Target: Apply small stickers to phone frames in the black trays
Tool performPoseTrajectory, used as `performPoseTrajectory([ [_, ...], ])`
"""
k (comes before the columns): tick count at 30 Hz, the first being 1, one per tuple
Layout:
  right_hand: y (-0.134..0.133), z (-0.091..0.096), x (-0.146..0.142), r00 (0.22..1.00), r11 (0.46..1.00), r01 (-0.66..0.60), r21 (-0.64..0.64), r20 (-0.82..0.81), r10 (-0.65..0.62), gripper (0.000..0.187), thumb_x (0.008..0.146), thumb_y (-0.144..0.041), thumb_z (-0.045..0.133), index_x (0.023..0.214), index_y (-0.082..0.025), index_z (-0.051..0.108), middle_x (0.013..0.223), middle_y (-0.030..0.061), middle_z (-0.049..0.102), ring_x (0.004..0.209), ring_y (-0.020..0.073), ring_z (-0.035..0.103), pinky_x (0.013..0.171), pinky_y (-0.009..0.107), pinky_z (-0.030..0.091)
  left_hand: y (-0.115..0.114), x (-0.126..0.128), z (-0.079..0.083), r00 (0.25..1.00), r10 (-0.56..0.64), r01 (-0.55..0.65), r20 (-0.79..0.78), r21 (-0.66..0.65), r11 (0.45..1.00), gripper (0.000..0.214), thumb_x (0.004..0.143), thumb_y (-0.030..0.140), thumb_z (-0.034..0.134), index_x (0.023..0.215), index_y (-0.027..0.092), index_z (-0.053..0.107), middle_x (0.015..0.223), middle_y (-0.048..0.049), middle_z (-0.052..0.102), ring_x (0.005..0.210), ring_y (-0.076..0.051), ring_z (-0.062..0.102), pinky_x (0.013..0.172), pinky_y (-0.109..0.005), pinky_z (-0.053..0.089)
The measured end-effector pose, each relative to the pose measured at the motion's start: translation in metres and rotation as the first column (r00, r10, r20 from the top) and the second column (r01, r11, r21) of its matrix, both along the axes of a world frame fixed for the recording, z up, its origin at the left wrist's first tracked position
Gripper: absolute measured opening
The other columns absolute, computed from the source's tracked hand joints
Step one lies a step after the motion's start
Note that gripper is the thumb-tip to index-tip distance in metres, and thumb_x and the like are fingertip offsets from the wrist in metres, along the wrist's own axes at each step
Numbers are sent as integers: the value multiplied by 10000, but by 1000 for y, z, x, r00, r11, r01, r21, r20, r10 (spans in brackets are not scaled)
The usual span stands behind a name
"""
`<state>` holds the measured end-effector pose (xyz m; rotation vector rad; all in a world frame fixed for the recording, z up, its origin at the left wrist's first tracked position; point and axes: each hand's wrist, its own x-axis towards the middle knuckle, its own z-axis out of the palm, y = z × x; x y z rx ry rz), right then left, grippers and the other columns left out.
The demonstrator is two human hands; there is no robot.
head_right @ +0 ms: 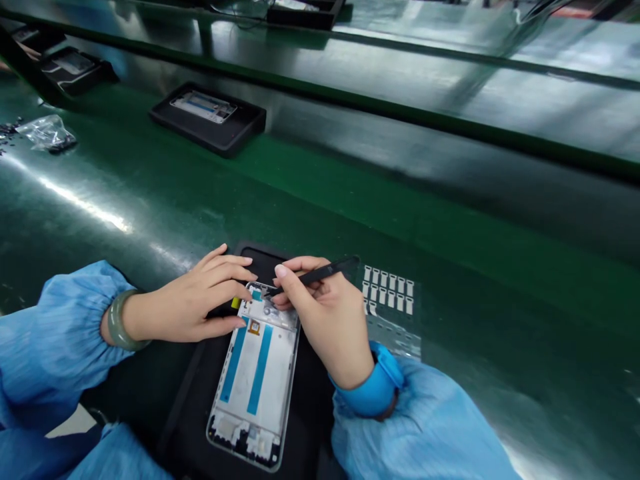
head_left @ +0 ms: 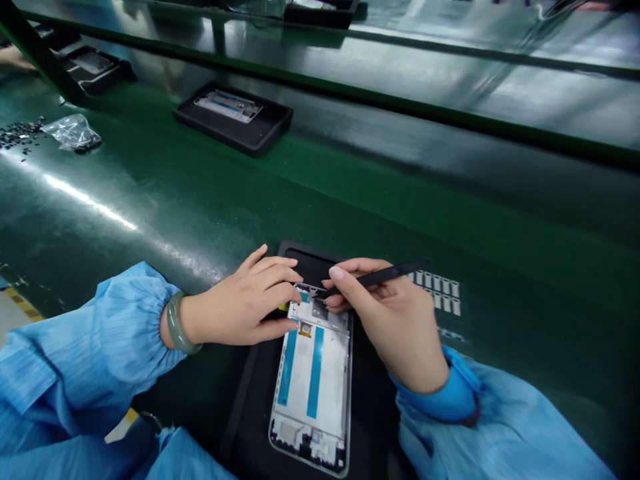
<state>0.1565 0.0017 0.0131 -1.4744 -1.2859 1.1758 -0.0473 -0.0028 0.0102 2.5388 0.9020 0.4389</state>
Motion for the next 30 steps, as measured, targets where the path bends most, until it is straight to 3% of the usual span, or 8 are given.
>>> performPoseTrajectory([
  [10,0,-2,0,999,999,-6,38,34,5,267,772,-405,699,849,-162,622,681,27,675,505,140,646,490,215,566,0,0,1,1000,-14,14,-21,14,1000,250,917,356,496,1065,160,543,1222,-98,538,1279,-256,371,1116,-538,180],
  [17,-1,-1,0,998,997,-21,75,60,17,256,775,-399,692,848,-168,611,654,15,665,506,150,650,489,227,565,0,1,3,993,-48,57,-105,81,995,313,944,314,427,1229,214,511,1223,-104,504,1264,-272,378,1088,-567,210],
  [23,-4,-2,-1,985,981,-59,187,168,27,235,783,-387,685,872,-182,614,701,11,672,523,156,657,516,254,571,-6,8,6,983,7,23,-183,161,987,298,925,245,418,1190,181,538,1195,-108,521,1250,-278,395,1091,-566,210],
  [28,-2,-5,3,985,958,138,253,70,-160,220,784,-394,688,855,-200,615,735,0,668,545,153,661,516,265,576,-10,11,4,980,49,-12,-190,192,981,302,925,251,416,1196,181,530,1217,-106,519,1248,-283,403,1079,-586,214],
  [30,-1,-7,5,984,951,172,257,0,-178,231,776,-399,698,875,-207,615,778,5,674,599,165,674,551,286,589,-11,11,2,983,57,-25,-172,184,983,300,928,260,414,1197,189,530,1221,-105,519,1240,-277,412,1076,-585,220],
])
